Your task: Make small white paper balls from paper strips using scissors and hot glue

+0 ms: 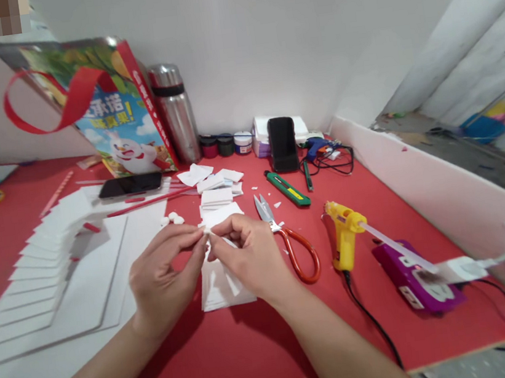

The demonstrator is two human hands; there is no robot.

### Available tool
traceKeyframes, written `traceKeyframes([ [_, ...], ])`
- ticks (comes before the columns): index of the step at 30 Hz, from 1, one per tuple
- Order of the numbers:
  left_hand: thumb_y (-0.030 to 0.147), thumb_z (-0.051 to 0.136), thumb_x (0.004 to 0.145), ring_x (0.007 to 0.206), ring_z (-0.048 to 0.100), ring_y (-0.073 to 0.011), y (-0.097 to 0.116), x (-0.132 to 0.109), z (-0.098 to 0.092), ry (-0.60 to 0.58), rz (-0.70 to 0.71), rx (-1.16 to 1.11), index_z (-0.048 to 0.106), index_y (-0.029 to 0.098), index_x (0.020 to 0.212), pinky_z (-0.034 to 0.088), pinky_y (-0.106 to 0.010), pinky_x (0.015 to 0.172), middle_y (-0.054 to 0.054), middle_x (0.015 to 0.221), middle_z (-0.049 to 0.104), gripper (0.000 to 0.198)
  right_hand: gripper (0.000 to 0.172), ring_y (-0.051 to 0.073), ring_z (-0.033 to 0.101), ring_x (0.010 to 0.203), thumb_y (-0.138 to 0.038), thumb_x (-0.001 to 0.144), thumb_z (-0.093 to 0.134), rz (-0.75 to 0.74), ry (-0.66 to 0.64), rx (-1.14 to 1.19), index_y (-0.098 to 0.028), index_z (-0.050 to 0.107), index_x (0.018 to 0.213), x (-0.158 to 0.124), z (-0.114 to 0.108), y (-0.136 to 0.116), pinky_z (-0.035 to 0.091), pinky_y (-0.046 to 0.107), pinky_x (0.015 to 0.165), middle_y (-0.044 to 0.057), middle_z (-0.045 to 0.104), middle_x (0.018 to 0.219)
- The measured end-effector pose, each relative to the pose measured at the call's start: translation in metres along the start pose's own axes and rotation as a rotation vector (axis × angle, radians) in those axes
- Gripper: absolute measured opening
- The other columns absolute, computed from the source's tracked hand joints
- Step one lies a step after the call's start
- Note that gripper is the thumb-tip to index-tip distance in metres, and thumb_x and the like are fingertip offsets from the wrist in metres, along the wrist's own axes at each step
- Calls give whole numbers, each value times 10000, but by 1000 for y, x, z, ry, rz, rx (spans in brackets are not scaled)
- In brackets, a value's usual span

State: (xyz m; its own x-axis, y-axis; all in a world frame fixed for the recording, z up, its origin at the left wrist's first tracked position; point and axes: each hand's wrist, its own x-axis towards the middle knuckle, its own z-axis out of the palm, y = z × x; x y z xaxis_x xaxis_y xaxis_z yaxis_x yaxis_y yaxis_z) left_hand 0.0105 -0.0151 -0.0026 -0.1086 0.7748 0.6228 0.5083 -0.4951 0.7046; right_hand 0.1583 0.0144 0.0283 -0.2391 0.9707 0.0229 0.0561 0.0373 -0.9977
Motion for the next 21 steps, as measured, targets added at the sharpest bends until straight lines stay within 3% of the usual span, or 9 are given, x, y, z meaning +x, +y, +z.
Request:
traceKeyframes([
  [3, 131, 661, 853, 954, 677, -243, -5, -4, 0, 12, 51, 22, 755, 244, 1041, 534, -396, 916, -86, 1043, 730, 238, 245, 149, 674, 631, -399, 782, 762, -16, -8, 15, -168, 681, 798, -1, 0, 0, 508, 246, 571, 30, 718, 675],
  [6, 109, 647, 859, 956, 676, -241, -5, -6, 1, 7, 53, -28, 756, 251, 1061, 530, -397, 920, -83, 1054, 729, 270, 265, 126, 622, 542, -420, 785, 761, -10, 0, 4, -170, 673, 768, -1, 0, 0, 455, 230, 493, 16, 691, 624],
  [12, 135, 613, 891, 957, 666, -233, 3, 2, 1, -71, -65, -164, 766, 227, 1056, 547, -368, 863, -100, 1053, 713, 243, 226, 69, 471, 422, -359, 773, 770, 33, 56, 55, -160, 667, 738, 3, -4, 1, 329, 201, 410, -10, 643, 555],
  [15, 203, 612, 912, 864, 677, -205, 2, 9, -1, -173, -271, -404, 768, 206, 1018, 576, -338, 761, -97, 1018, 695, 189, 221, 56, 439, 387, -342, 753, 781, 110, 8, 158, -163, 658, 716, 6, -8, 1, 297, 194, 382, -19, 637, 547],
  [17, 245, 611, 920, 710, 672, -172, -2, 12, -3, -287, -492, -639, 749, 191, 1056, 581, -314, 653, -73, 886, 691, 201, 222, 43, 406, 353, -337, 737, 790, 168, -62, 242, -163, 655, 711, 7, -10, 1, 276, 191, 361, -22, 644, 550],
  [21, 252, 598, 922, 543, 597, -134, -9, 16, -4, -395, -798, -983, 716, 156, 1115, 502, -237, 464, -40, 688, 651, 246, 214, 27, 378, 340, -316, 726, 800, 242, -131, 326, -152, 664, 705, 10, -13, 3, 259, 179, 354, -26, 636, 540],
])
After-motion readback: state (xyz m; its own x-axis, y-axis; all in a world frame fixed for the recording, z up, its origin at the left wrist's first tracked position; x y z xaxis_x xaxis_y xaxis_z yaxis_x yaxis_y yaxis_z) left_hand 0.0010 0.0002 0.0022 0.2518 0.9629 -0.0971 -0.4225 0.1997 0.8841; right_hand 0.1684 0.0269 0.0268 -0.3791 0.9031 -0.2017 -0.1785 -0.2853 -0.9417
